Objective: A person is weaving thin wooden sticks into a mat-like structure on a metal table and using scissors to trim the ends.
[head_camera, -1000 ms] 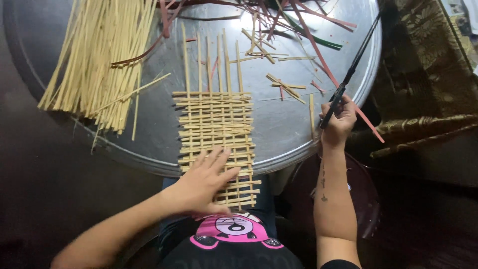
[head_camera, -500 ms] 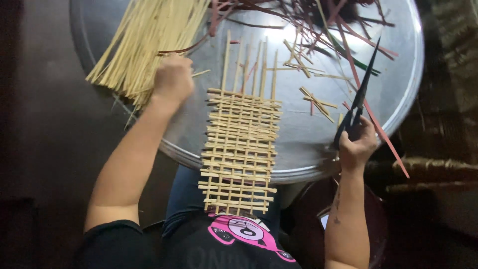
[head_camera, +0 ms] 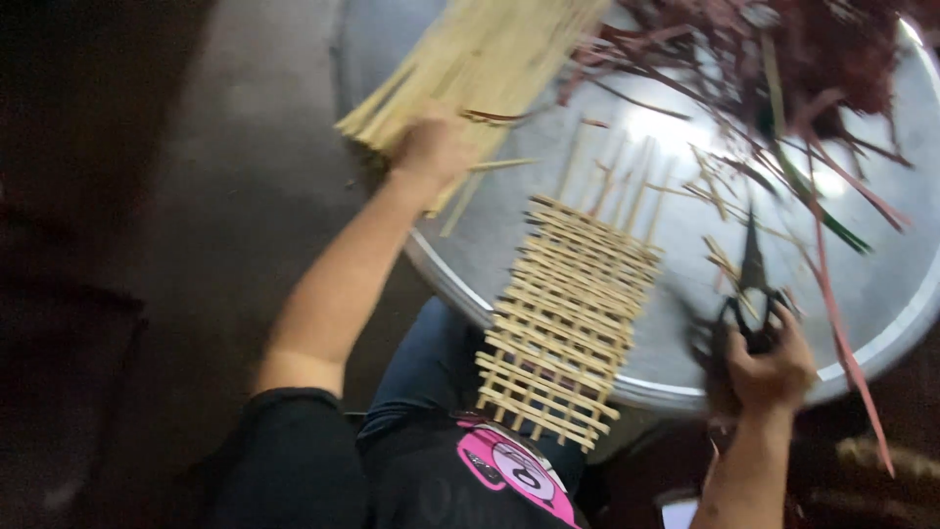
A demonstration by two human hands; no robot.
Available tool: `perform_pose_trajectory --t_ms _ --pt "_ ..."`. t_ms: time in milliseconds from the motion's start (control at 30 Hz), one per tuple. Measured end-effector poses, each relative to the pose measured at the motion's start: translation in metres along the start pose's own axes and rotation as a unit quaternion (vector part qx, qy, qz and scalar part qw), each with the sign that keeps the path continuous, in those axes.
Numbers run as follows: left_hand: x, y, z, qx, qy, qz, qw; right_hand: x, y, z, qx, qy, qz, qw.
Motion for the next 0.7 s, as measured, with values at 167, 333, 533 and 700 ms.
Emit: perform_pose_trajectory --t_ms 167,333,533,700 --pt "-0.027 -0.024 -0.033 0.041 -0.034 0.076 0.996 0.000 -0.004 0.010 -0.010 -0.068 -0.023 0.997" --pt "-0.044 -0.058 -0.047 -0.012 -0.036 0.128 0.991 -0.012 0.017 -0.024 -0.090 -0.034 -0.017 0.995" --pt "-0.041 -0.062 -0.044 -0.027 -0.055 0.183 0.981 -0.013 0.014 -0.023 -0.123 -0.036 -0.029 0.991" --pt "-0.038 -0.066 -0.034 -0.074 -0.052 0.080 0.993 -0.012 0.015 -0.026 -0.133 -0.032 -0.021 0.990"
Point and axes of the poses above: each hand's wrist, its own x-axis towards the middle knuckle, its own y-axis out of the palm, z = x × y, the point moved 3 cm from there along x, towards the middle knuckle, and after that the axes turned 1 degree about y, right-handed, at the moved point
